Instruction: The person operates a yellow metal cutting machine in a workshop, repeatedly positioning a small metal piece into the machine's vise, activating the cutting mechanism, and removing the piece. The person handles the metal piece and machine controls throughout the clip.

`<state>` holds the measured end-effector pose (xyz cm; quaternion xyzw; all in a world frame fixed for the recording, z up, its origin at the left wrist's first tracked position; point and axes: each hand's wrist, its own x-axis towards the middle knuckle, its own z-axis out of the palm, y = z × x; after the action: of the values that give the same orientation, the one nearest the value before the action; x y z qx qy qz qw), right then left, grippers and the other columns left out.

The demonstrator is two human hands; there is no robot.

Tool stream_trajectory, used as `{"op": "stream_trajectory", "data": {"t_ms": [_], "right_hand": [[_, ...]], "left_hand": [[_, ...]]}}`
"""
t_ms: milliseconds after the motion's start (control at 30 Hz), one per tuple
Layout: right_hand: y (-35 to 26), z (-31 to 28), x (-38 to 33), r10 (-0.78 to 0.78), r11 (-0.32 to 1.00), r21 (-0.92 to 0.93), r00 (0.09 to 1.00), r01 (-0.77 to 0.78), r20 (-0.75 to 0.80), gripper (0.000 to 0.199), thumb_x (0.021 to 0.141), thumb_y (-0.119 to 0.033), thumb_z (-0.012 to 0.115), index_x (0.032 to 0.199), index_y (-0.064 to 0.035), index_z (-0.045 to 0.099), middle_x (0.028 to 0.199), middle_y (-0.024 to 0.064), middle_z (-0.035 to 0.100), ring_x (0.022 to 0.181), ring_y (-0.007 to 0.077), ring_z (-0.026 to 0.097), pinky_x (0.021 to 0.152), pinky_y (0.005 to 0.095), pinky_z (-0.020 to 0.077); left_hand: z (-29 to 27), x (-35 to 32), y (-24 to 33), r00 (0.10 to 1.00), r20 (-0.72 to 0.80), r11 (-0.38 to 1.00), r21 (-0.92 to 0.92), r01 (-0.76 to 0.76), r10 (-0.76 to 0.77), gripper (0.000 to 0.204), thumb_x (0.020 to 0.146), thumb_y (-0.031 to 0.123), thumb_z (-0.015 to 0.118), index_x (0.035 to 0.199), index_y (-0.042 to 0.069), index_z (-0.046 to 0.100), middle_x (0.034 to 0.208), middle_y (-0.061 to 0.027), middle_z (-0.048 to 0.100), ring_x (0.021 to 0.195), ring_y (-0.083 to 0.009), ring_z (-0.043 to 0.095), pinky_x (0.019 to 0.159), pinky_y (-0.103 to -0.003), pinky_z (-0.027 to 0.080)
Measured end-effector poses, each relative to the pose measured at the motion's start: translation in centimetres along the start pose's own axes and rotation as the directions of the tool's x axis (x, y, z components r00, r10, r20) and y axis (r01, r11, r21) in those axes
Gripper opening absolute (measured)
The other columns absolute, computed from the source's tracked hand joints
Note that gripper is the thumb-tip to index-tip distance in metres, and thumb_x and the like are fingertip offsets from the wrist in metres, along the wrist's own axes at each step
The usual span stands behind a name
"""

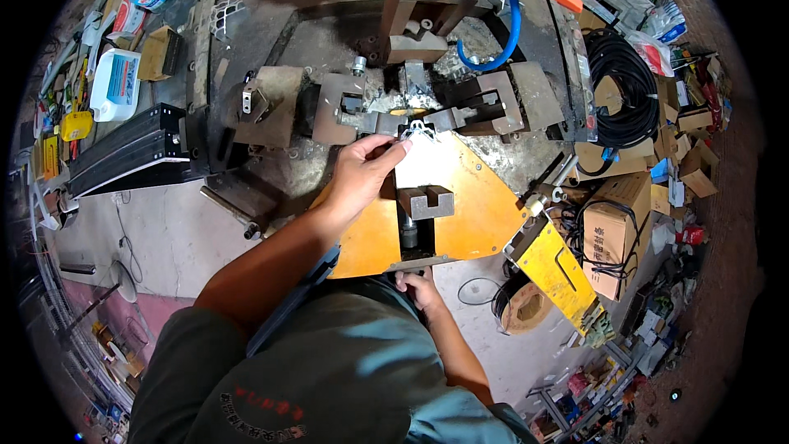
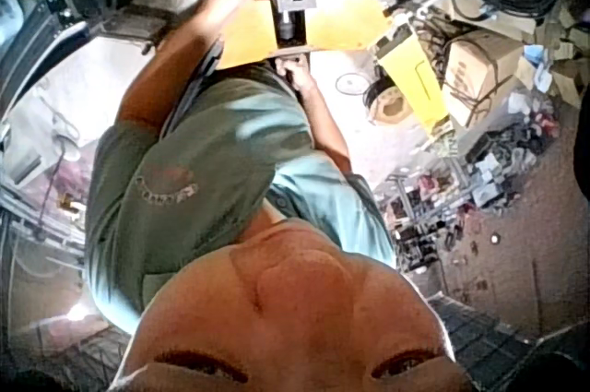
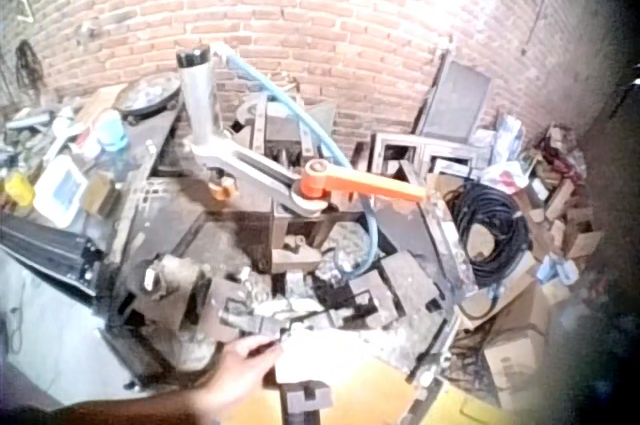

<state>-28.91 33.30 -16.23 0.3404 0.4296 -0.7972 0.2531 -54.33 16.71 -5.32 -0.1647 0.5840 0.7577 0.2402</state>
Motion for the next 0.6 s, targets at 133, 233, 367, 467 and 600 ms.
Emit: {"op": "stream_trajectory", "data": {"t_ms": [133,233,367,467,600], "right_hand": [[1.0,-0.1,0.0,-0.019,0.985,-0.171,0.991,-0.004,-0.132,0.022,0.077,0.000,0.064,0.098,0.0013,0.058,0.077,0.0081,0.061,0.066,0.0184,0.057,0.064,0.0357,0.0479],[1.0,3.4,-0.9,-0.437,0.719,-0.693,0.813,0.059,-0.384,0.039,0.077,-0.007,0.074,0.111,0.0019,0.057,0.094,0.0092,0.066,0.087,0.0194,0.063,0.083,0.0308,0.0495],[1.8,1.8,0.0,-0.364,0.852,-0.483,0.892,0.203,-0.267,0.028,0.078,-0.004,0.068,0.103,0.0037,0.059,0.085,0.0110,0.065,0.072,0.0201,0.060,0.071,0.0318,0.0494],[0.3,-0.5,0.3,-0.002,1.000,-0.021,0.998,0.003,0.059,0.018,0.076,-0.002,0.063,0.093,0.0046,0.062,0.074,0.0083,0.061,0.057,0.0147,0.051,0.058,0.0264,0.0410],[2.7,1.3,0.1,-0.534,0.718,-0.642,0.804,0.269,-0.261,0.034,0.077,-0.005,0.070,0.108,0.0042,0.060,0.078,0.0080,0.067,0.067,0.0233,0.063,0.069,0.0326,0.0514]], "left_hand": [[0.1,-0.1,-0.1,1.000,0.008,1.000,0.007,0.012,-0.012,0.023,0.092,0.024,0.073,0.102,0.003,0.071,0.090,0.0023,0.067,0.081,-0.0034,0.058,0.071,-0.019,0.044],[0.1,0.2,-0.4,1.000,0.012,1.000,-0.020,0.002,-0.002,0.023,0.092,0.023,0.072,0.102,0.002,0.070,0.090,0.0011,0.068,0.082,-0.0047,0.059,0.074,-0.021,0.046],[0.3,0.0,-0.1,1.000,0.004,1.000,-0.025,0.004,-0.004,0.023,0.092,0.024,0.072,0.101,0.002,0.071,0.089,0.0007,0.068,0.083,-0.0051,0.060,0.075,-0.022,0.046],[0.3,0.0,-0.2,1.000,0.009,0.999,-0.048,0.004,-0.003,0.024,0.092,0.024,0.073,0.101,0.002,0.071,0.090,0.0006,0.068,0.082,-0.0051,0.059,0.074,-0.022,0.046],[0.5,-0.2,0.4,1.000,-0.022,1.000,0.016,0.020,-0.019,0.028,0.091,0.028,0.073,0.103,0.003,0.072,0.093,0.0006,0.069,0.084,-0.0057,0.061,0.077,-0.023,0.046]]}}
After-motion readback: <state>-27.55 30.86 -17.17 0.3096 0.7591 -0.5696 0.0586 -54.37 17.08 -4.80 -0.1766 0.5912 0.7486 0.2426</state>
